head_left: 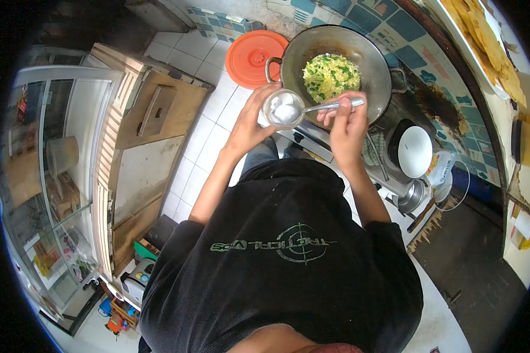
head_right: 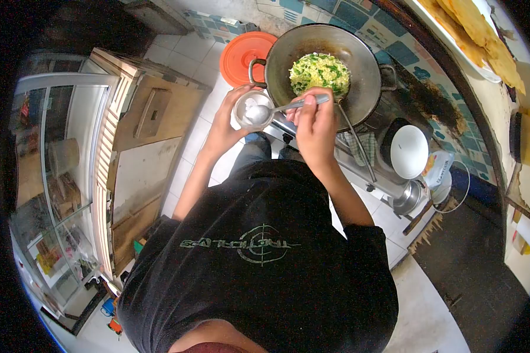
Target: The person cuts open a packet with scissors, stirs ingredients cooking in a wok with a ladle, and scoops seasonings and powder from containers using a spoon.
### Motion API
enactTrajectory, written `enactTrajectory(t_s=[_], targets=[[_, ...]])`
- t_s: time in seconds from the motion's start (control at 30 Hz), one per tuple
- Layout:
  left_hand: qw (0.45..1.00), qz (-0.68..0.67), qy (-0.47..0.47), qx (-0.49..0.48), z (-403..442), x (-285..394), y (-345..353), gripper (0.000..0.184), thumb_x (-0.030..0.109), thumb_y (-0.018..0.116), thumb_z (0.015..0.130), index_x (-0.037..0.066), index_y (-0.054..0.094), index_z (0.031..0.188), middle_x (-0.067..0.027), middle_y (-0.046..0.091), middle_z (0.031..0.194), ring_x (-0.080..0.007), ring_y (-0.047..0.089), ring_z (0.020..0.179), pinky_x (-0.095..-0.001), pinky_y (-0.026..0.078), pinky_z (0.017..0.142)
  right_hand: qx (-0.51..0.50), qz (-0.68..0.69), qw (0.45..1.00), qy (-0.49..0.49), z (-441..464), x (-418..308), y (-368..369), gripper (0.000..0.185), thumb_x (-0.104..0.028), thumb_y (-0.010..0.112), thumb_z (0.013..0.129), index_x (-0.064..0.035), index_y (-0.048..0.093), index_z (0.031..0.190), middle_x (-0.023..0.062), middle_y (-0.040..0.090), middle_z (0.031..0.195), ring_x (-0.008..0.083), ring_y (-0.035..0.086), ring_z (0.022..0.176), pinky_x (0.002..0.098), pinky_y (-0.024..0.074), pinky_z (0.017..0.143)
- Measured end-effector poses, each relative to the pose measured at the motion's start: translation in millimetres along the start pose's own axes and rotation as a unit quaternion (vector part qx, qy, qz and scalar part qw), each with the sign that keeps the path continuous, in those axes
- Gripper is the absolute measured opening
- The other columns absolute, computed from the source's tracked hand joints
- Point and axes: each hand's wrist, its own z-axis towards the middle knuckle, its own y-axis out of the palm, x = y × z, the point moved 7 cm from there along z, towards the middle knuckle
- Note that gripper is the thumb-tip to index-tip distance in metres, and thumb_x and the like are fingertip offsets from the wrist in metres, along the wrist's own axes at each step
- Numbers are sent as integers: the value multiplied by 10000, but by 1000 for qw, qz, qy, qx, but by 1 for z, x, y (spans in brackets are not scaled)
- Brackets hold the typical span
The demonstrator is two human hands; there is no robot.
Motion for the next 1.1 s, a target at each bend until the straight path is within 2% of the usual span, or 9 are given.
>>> enactTrajectory(t_s=[0.17,0.3,0.47,0.57,0.67,0.77,0.97,1.0,1.1], targets=[[999,-13,-51,7,-10,-24,2,862,21,825,587,78,428,1350,-135,510,1337,-320,494,1247,-410,403,1056,56,71,995,48,10,-2,-22,169,-169,348,1044,-9,394,1016,120,572,744,163,586,602,253,451,542],[995,-20,-101,16,-27,-44,-1,880,65,853,585,79,428,1356,-131,506,1345,-314,492,1250,-415,402,1057,107,20,994,-8,25,-6,-54,189,-191,342,1048,-9,388,1031,146,576,759,189,597,601,270,466,534],[991,-12,-127,44,-46,-54,-14,876,117,868,610,71,421,1362,-136,499,1363,-294,476,1274,-417,366,1085,130,-59,988,-60,59,45,-102,175,-193,384,1040,-19,402,1048,145,585,724,180,591,590,267,470,533],[989,-11,-137,53,-51,-56,-19,876,129,870,619,64,416,1364,-141,489,1378,-286,464,1290,-417,348,1098,113,-174,978,-16,74,81,-106,158,-181,394,1033,-28,415,1067,161,604,714,223,616,601,315,486,537],[989,8,-128,68,-51,-55,-26,886,135,875,600,75,427,1361,-127,501,1358,-294,488,1260,-418,389,1067,9,-375,923,-85,77,125,-82,176,-181,410,1024,-24,449,1092,200,627,744,308,644,639,373,509,558],[989,10,-124,75,-52,-57,-27,893,138,878,590,81,432,1362,-120,511,1345,-296,504,1242,-417,411,1051,-160,-461,873,-10,67,153,-31,208,-193,421,1012,-23,489,1111,230,647,811,383,657,705,449,516,610],[988,-8,-138,66,-49,-53,-30,860,130,869,622,61,424,1355,-140,475,1393,-288,458,1297,-411,350,1095,23,-405,904,-133,63,105,-55,209,-175,421,1007,-22,505,1122,233,652,825,371,660,691,432,518,636],[988,-9,-136,66,-47,-53,-29,859,130,869,624,62,424,1356,-140,475,1393,-285,459,1297,-409,352,1094,40,-417,904,-89,60,84,-58,197,-153,426,1006,-6,496,1116,213,650,798,294,673,706,371,529,651],[990,-3,-122,71,-41,-52,-23,882,117,871,597,73,431,1360,-120,519,1328,-296,502,1240,-415,409,1051,106,-248,962,-45,44,34,-64,178,-142,437,1002,2,487,1093,180,654,795,231,681,726,348,530,678]])
